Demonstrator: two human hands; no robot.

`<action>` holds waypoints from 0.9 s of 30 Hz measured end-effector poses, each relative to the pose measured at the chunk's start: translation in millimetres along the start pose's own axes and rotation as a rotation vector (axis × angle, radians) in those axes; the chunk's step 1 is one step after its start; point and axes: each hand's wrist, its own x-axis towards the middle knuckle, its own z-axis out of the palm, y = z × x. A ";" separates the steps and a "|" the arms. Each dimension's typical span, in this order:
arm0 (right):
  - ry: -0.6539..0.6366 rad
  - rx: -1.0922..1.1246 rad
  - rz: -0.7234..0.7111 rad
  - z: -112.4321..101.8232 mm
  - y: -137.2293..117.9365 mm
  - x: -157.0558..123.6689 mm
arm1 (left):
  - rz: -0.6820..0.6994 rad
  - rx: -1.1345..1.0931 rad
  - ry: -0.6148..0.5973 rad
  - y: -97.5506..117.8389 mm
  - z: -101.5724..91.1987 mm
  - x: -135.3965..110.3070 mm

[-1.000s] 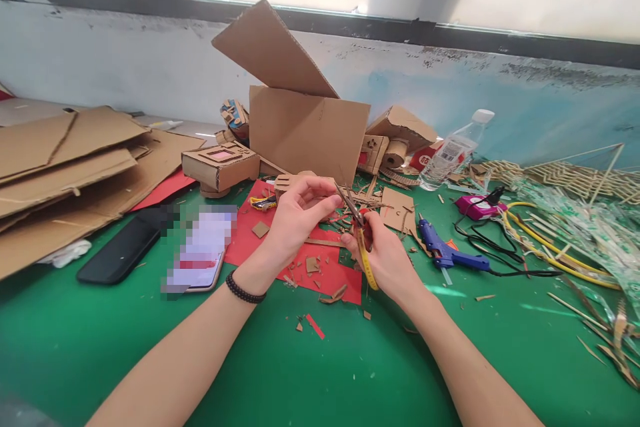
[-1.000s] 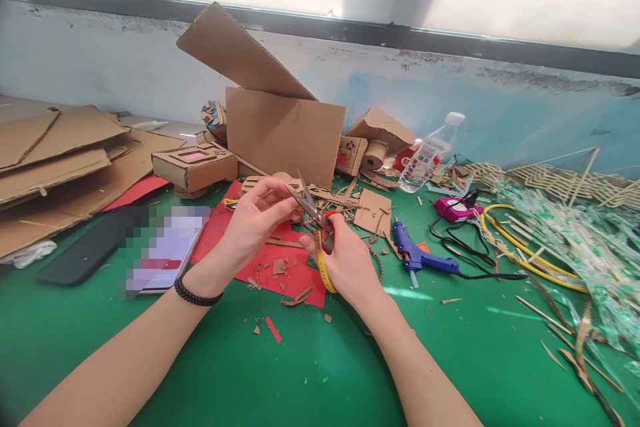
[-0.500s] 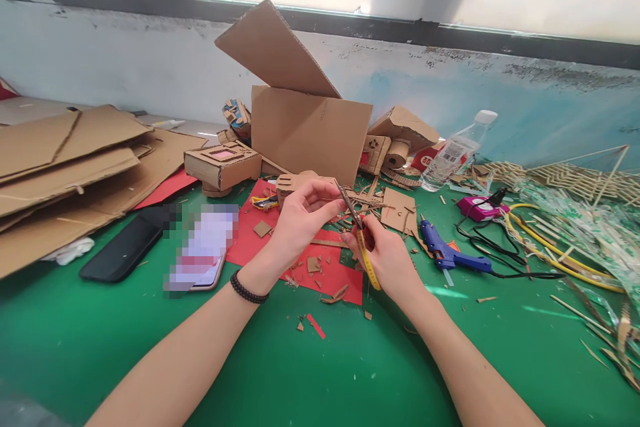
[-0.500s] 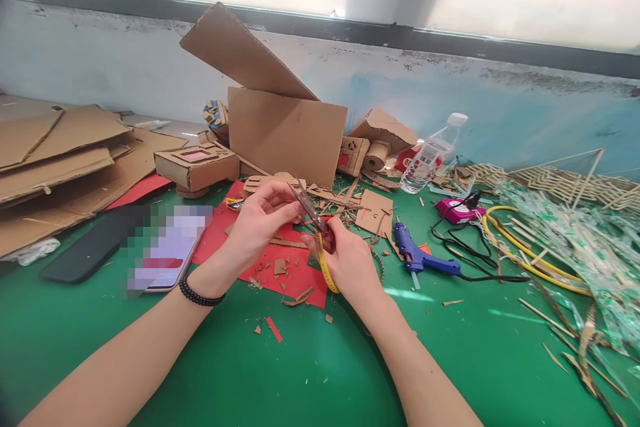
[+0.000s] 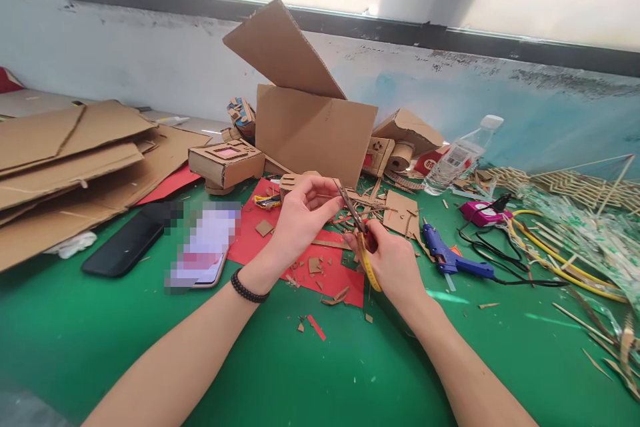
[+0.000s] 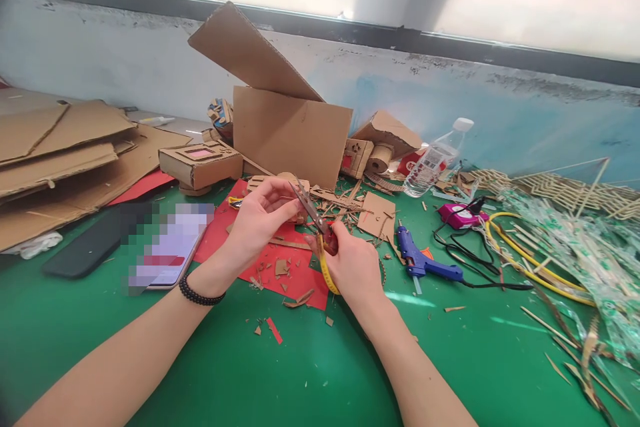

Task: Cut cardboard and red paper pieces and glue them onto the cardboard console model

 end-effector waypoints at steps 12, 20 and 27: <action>-0.119 0.178 0.036 -1.5 -0.6 -0.7 | -0.038 0.006 -0.037 -5.2 3.6 -4.0; -0.012 0.012 0.021 2.7 0.4 -1.9 | 0.013 0.046 -0.018 -2.5 0.4 -0.5; -0.038 0.073 0.037 2.0 3.6 1.3 | 0.072 0.117 0.057 9.6 -6.8 2.8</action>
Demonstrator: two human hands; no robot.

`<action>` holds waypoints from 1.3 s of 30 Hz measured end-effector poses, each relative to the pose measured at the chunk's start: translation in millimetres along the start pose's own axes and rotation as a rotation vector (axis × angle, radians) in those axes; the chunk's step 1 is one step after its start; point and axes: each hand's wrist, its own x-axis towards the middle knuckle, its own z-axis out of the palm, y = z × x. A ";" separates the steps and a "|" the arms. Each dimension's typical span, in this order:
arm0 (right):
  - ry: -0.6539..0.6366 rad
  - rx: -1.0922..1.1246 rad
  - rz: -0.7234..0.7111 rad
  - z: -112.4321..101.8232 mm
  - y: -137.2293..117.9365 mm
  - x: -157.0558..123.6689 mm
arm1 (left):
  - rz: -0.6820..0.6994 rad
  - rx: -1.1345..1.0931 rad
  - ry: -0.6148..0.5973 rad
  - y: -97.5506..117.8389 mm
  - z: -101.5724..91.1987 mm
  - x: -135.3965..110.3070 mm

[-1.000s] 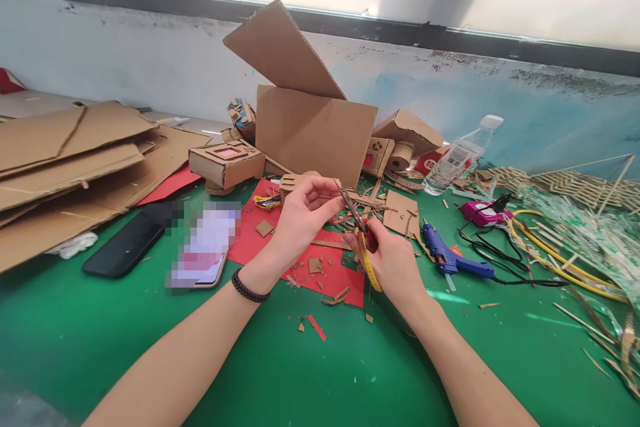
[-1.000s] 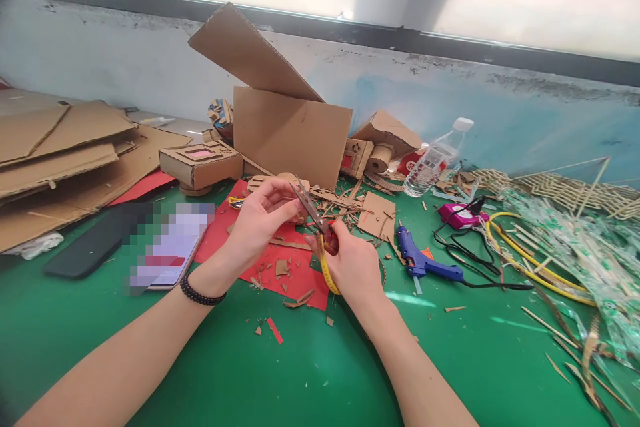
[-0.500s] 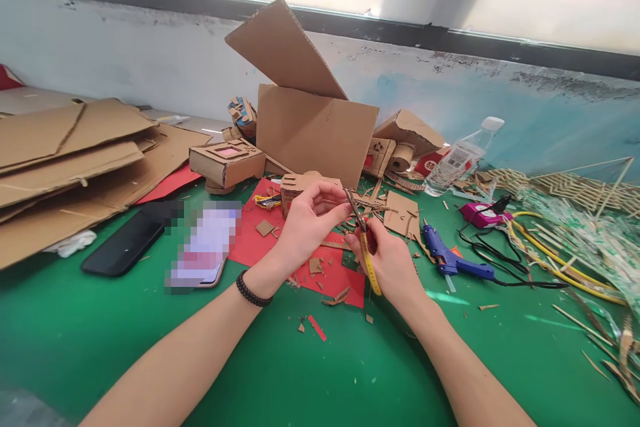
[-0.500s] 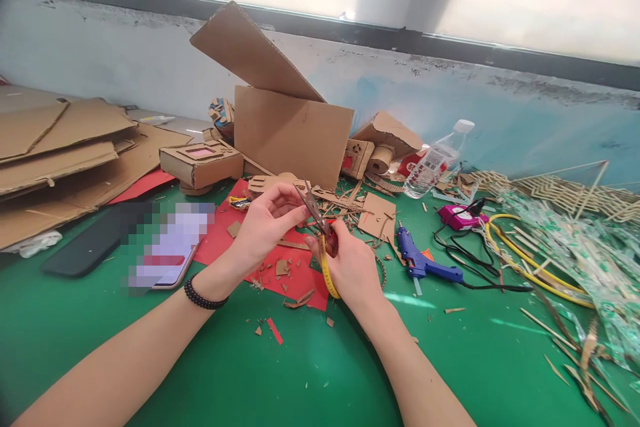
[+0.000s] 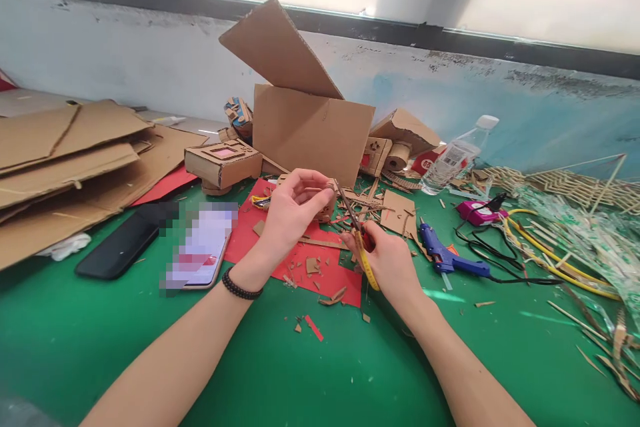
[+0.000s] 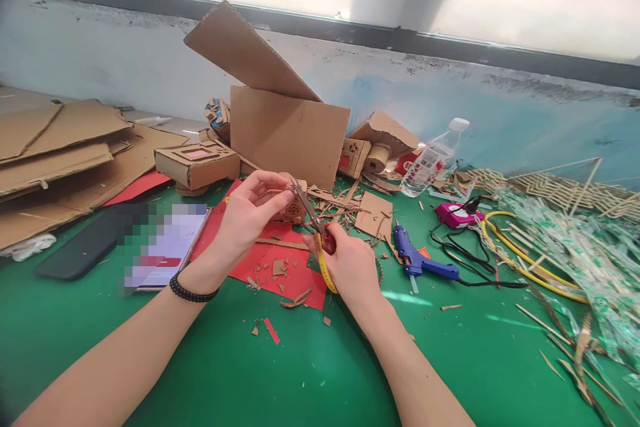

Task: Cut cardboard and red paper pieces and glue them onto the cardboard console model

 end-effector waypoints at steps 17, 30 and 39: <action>0.006 0.796 -0.018 -8.1 -6.5 1.6 | -0.145 -0.088 -0.169 -5.8 6.8 -5.8; -0.041 0.929 0.014 -9.8 -11.5 2.1 | -0.121 0.098 -0.370 -4.2 11.5 -13.9; -0.084 0.953 0.037 -11.9 -12.1 1.8 | -0.178 0.221 -0.389 -2.3 12.3 -15.5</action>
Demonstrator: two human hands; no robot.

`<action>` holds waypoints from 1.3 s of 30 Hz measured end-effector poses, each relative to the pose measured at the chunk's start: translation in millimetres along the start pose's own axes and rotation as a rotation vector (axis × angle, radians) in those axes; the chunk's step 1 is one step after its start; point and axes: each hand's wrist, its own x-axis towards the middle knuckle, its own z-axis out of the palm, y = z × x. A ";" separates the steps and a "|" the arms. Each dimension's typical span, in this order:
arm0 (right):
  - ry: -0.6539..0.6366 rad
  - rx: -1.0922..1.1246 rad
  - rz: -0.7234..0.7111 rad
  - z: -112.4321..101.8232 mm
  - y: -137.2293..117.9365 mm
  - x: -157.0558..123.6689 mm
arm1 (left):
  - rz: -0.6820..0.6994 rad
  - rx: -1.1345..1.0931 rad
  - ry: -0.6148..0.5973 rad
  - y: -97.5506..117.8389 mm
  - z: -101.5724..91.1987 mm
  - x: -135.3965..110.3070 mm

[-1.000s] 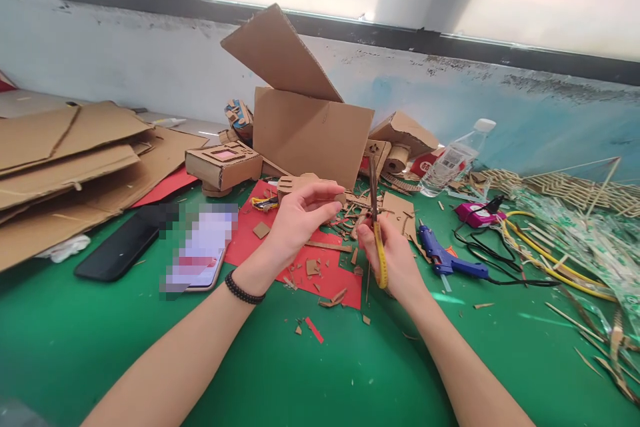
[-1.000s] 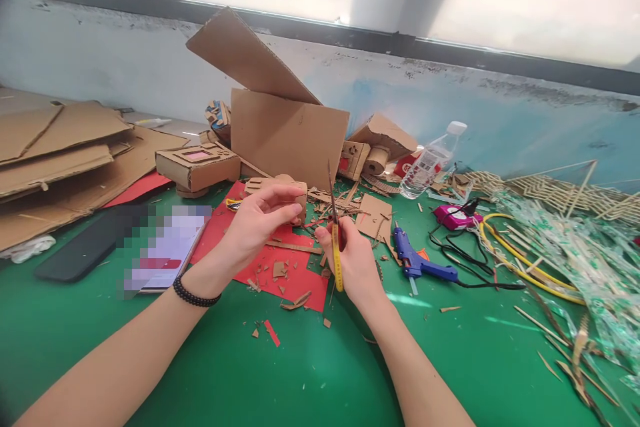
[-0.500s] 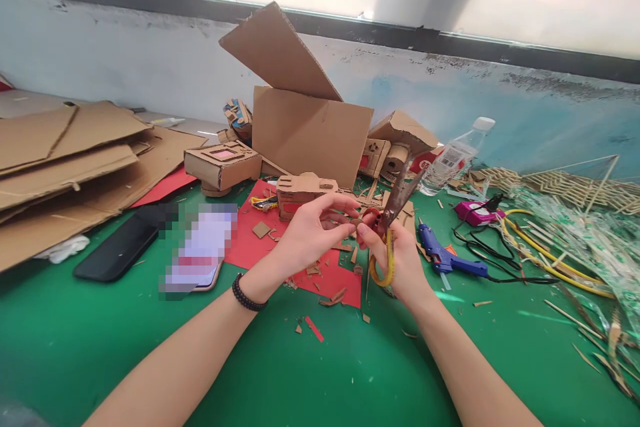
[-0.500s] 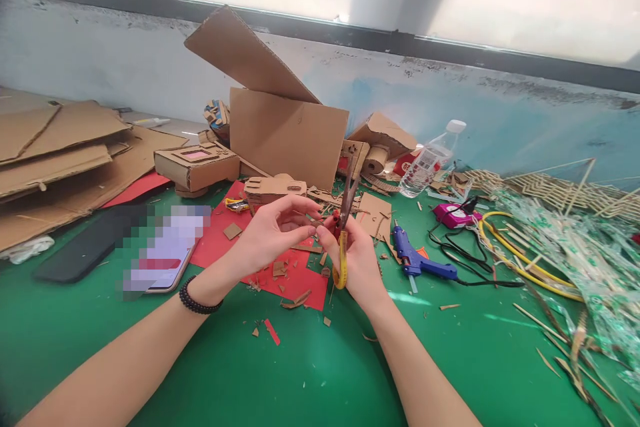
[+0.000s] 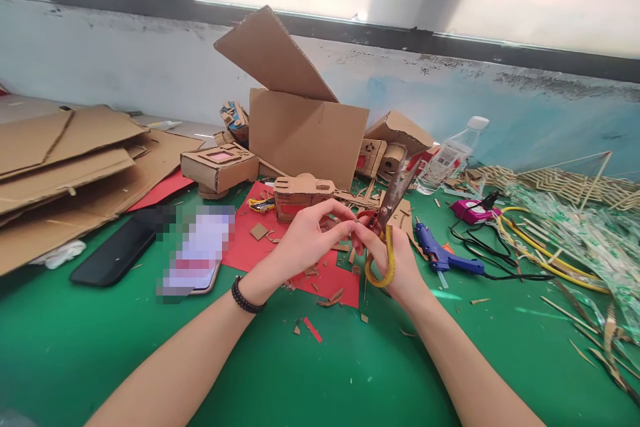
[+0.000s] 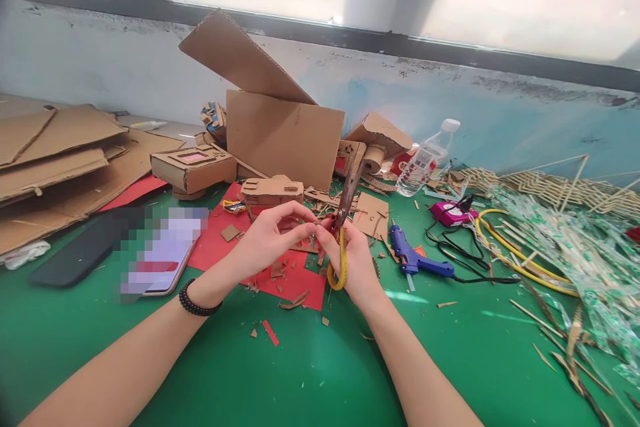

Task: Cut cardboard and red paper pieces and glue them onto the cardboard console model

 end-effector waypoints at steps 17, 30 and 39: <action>-0.027 -0.151 -0.035 -1.8 1.9 -2.2 | 0.008 0.066 -0.019 -1.8 0.0 -2.3; -0.100 -0.153 0.038 -2.4 8.5 -0.6 | 0.020 0.331 0.061 -8.4 -1.7 2.3; 0.001 -0.117 0.027 -0.8 8.7 1.7 | 0.070 0.225 0.044 -13.5 2.8 0.9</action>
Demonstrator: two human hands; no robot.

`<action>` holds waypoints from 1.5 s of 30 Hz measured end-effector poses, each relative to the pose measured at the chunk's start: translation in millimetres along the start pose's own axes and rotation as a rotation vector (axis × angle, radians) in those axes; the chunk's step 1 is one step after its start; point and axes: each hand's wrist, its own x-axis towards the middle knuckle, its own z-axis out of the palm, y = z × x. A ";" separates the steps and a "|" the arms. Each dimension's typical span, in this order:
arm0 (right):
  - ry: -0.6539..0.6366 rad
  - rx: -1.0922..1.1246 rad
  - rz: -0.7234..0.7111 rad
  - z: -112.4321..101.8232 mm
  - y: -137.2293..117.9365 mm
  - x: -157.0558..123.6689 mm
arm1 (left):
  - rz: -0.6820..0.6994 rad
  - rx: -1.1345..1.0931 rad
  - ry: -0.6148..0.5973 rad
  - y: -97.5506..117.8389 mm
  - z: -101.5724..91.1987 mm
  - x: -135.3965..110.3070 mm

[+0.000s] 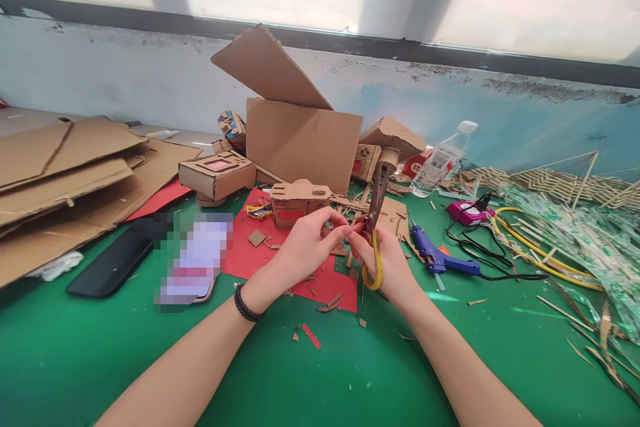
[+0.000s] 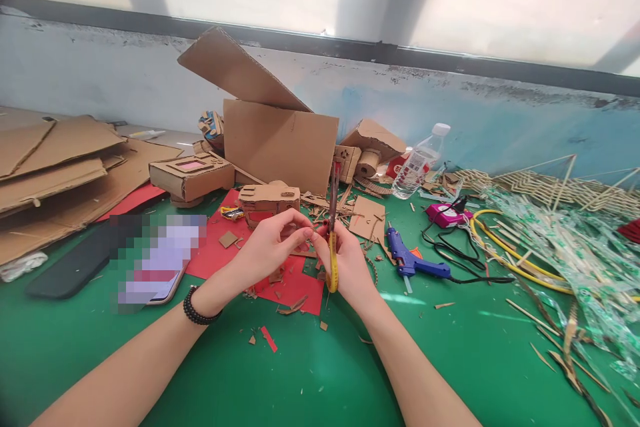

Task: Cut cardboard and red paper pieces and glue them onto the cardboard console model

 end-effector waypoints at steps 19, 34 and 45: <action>0.017 0.092 0.028 -1.3 -0.3 2.4 | 0.044 0.203 -0.007 4.6 -4.8 0.1; -0.012 0.038 0.029 -1.0 -2.3 3.1 | 0.094 0.112 0.021 5.6 -2.8 -0.3; -0.025 -0.144 0.046 -4.5 6.8 3.7 | 0.337 0.051 0.354 3.1 -12.4 4.2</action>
